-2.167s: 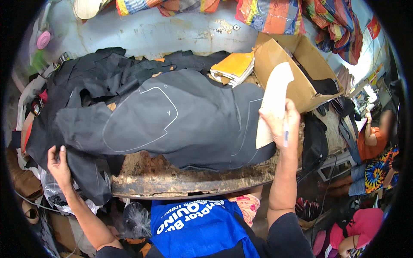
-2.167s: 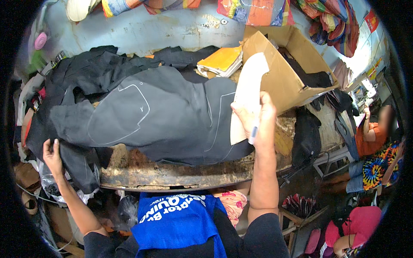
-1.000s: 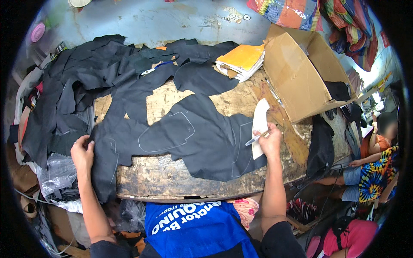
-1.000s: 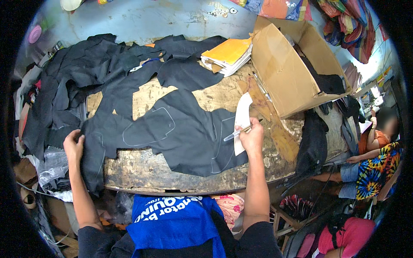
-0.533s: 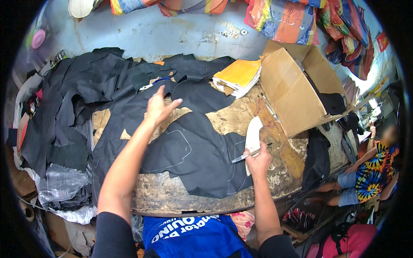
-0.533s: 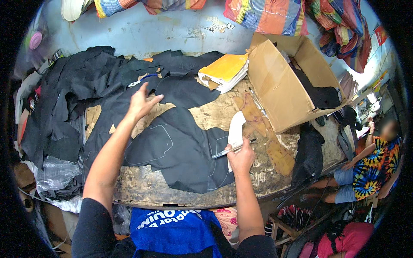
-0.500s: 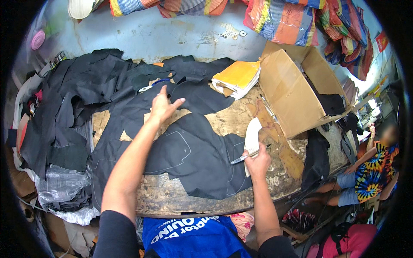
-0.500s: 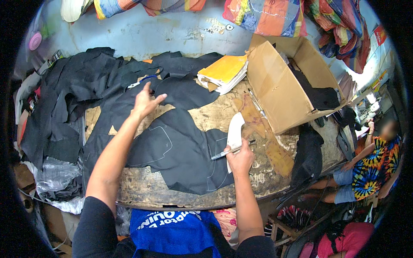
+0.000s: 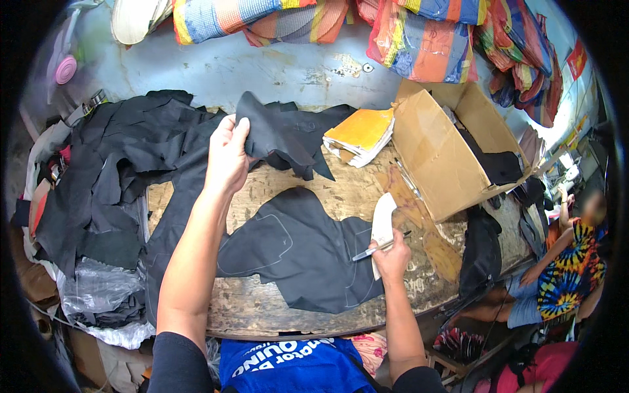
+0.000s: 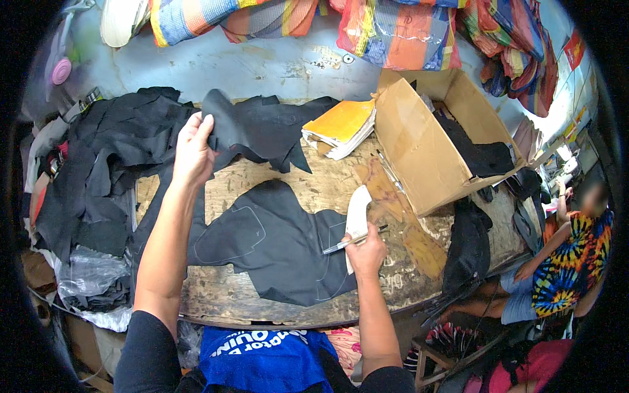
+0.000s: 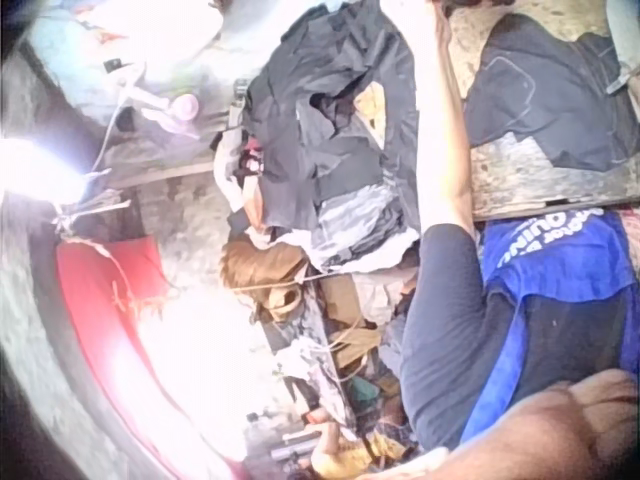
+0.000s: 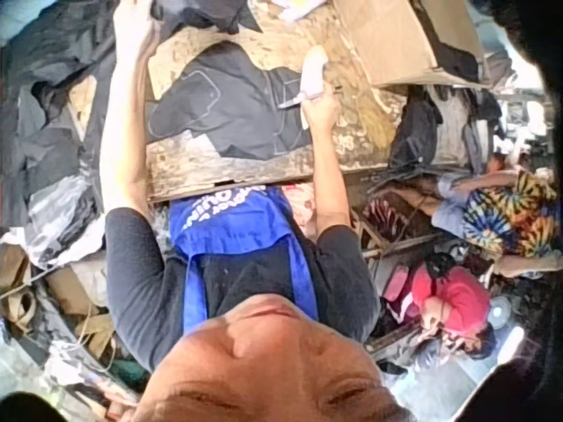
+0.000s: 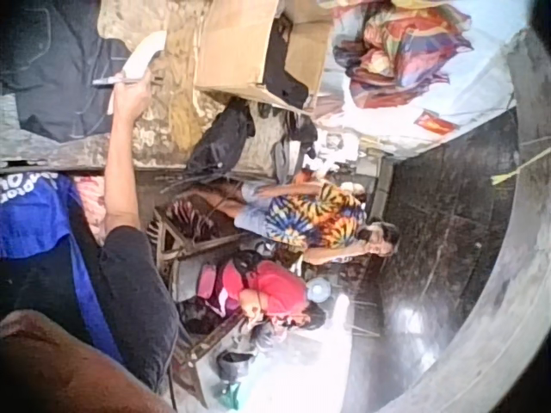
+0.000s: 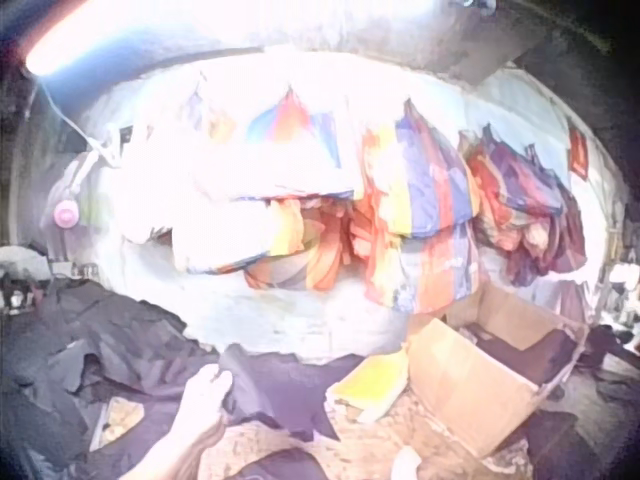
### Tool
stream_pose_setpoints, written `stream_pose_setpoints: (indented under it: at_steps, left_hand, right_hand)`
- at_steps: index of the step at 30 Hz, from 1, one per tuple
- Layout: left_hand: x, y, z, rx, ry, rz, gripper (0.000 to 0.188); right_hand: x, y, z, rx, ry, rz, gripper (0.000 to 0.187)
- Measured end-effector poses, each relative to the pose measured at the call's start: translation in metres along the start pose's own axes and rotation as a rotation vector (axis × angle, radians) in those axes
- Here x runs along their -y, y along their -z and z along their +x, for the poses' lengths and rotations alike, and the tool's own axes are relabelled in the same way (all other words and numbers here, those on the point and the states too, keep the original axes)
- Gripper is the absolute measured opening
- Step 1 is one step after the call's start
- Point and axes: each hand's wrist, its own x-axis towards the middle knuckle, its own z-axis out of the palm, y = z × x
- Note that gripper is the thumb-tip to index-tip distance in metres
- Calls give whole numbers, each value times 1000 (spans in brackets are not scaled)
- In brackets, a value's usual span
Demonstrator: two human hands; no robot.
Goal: The person places cardboard pattern pieces onto a large black fabric sheet and traces their outlines with a white marker. The person repeatedly repositions the patterns and traces multiple shapes on the fabric.
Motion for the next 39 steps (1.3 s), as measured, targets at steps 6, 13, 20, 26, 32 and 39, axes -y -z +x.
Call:
stream_pose_setpoints:
  at_steps: [6, 13, 20, 26, 32, 39]
  left_hand:
    - [-42, 2, -74, 17, 270, -569, 32]
    - [-24, 11, -142, -88, 323, -767, 34]
    - [-52, 24, -154, -315, 230, -494, 23]
    - [-75, 40, -168, -135, -28, -58, 42]
    - [-87, 40, -181, -104, 15, 53, 56]
    - [-78, 42, -217, -143, 105, -17, 64]
  right_hand:
    - [32, 21, -4, -187, 375, -356, 73]
    - [127, 20, -67, 975, -388, 1751, 76]
    - [156, 59, -47, 633, -206, 1299, 35]
    - [157, 92, -22, 531, -50, 969, 31]
    - [162, 107, -12, 573, -85, 989, 25]
    - [135, 115, -25, 681, -106, 1173, 26]
